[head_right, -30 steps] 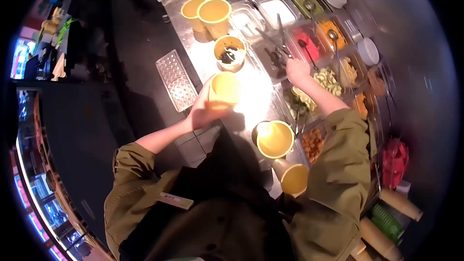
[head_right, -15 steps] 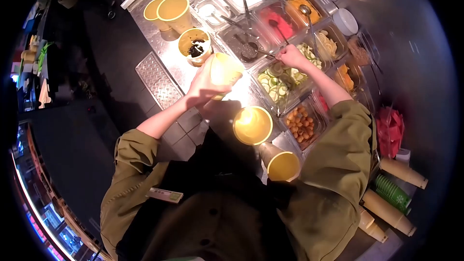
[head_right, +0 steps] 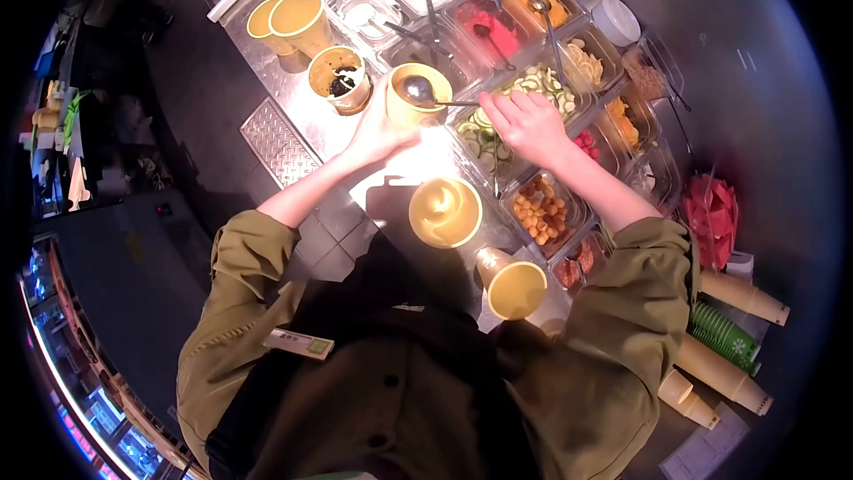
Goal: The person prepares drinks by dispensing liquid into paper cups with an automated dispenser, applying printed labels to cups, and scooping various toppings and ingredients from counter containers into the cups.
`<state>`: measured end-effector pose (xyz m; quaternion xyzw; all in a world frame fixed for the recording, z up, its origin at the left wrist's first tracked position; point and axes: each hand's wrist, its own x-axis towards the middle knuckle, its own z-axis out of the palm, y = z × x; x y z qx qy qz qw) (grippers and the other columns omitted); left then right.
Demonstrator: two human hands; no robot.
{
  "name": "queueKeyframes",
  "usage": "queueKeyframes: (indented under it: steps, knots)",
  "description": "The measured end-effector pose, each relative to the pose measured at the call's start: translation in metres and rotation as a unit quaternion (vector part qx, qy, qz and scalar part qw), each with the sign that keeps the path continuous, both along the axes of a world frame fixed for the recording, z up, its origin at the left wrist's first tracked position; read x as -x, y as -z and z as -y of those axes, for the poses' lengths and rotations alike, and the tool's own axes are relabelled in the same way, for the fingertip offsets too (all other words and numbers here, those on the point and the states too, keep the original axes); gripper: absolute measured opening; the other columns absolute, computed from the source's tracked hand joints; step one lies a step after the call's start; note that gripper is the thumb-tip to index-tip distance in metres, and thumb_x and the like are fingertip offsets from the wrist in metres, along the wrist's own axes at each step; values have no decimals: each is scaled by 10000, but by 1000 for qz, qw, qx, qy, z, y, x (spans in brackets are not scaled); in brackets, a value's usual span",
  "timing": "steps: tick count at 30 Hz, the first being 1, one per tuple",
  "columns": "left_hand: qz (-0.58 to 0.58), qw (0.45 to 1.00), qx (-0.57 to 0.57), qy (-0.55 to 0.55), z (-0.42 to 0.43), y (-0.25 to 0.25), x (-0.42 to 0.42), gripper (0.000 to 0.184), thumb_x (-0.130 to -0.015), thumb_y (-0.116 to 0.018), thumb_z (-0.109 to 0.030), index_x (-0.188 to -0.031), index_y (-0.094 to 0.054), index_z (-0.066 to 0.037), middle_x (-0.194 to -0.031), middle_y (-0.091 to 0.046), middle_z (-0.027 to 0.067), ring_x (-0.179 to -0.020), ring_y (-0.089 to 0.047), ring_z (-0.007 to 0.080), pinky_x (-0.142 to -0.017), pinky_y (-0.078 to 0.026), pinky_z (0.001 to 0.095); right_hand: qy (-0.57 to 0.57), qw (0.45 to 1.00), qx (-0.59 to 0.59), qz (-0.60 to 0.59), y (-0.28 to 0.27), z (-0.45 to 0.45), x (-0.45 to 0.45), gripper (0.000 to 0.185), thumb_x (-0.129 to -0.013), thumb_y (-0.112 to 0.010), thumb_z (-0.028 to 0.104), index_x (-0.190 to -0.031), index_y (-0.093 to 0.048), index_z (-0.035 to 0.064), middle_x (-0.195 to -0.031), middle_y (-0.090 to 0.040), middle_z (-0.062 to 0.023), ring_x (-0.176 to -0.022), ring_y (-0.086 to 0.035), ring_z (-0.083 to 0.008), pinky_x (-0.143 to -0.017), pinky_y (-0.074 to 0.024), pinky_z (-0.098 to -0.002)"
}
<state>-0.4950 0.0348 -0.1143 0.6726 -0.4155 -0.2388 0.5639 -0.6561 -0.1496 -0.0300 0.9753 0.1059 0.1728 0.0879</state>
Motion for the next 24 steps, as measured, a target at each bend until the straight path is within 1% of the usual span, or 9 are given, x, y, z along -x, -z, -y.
queueKeyframes:
  steps: [2,3,6,10,14,17,19,23,24]
  knots:
    - [-13,999,28,-27,-5,4,7,881,-568,-748,-138,-1282,-245,-25,-1207,-397,168,-1141,-405,286,-971,-326,377,17,998,-53,6,10,5,9,164,-733,-545,78,-885,-597,41,-570,-497,-9,-487,-481,-147,-463,-396,-262]
    - [-13,998,35,-42,-5,9,8,885,-569,-751,-139,-1284,-241,-24,-1208,-396,168,-1145,-401,287,-973,-326,377,111,955,-263,-82,10,7,11,156,-761,-533,84,-898,-593,41,-567,-475,11,-480,-457,-121,-451,-372,-245]
    - [-27,996,42,-72,-8,22,18,918,-568,-765,-144,-1297,-222,-19,-1210,-389,169,-1153,-389,292,-972,-333,380,306,567,-713,-277,-2,4,18,183,-870,-464,147,-948,-572,22,-566,-387,73,-443,-328,-28,-412,-247,-176]
    - [-53,994,71,-64,-17,32,20,877,-587,-746,-105,-1284,-220,-17,-1191,-425,138,-1091,-455,210,-915,-395,327,331,349,-851,-210,3,13,34,197,-864,-452,163,-896,-575,12,-563,-393,65,-416,-258,-27,-380,-172,-188]
    - [-78,992,23,-97,-70,24,27,856,-595,-744,-108,-1275,-233,-9,-1188,-425,127,-1089,-455,205,-910,-395,328,436,510,-686,-283,35,39,5,197,-840,-474,174,-829,-586,13,-549,-459,49,-370,-299,-26,-352,-193,-186]
    - [-135,963,76,-221,-126,23,17,766,-601,-743,-80,-1222,-304,12,-1141,-464,104,-1024,-493,189,-881,-412,319,400,642,-603,-253,81,45,-44,156,-779,-569,161,-772,-588,6,-551,-526,-15,-369,-428,-81,-373,-339,-223]
    - [-158,945,95,-271,-146,-40,-14,734,-617,-733,-64,-1218,-315,-11,-1125,-475,111,-1013,-502,210,-881,-412,329,396,738,-474,-272,85,38,-71,172,-744,-606,158,-769,-592,-11,-584,-562,-72,-430,-515,-123,-411,-404,-262]
    - [94,911,70,-396,-145,-5,-154,811,-629,-767,-220,-1236,-273,-8,-1182,-405,146,-1081,-443,237,-926,-364,362,394,775,-372,-326,99,38,-90,209,-680,-650,153,-785,-616,-25,-695,-620,-170,-633,-635,-224,-556,-492,-342]
    - [132,897,60,-417,-134,6,-189,820,-621,-775,-227,-1229,-275,1,-1152,-430,148,-1057,-459,242,-914,-375,355,350,835,-298,-303,98,38,-85,212,-671,-640,159,-812,-639,0,-768,-633,-178,-753,-629,-272,-673,-491,-363]
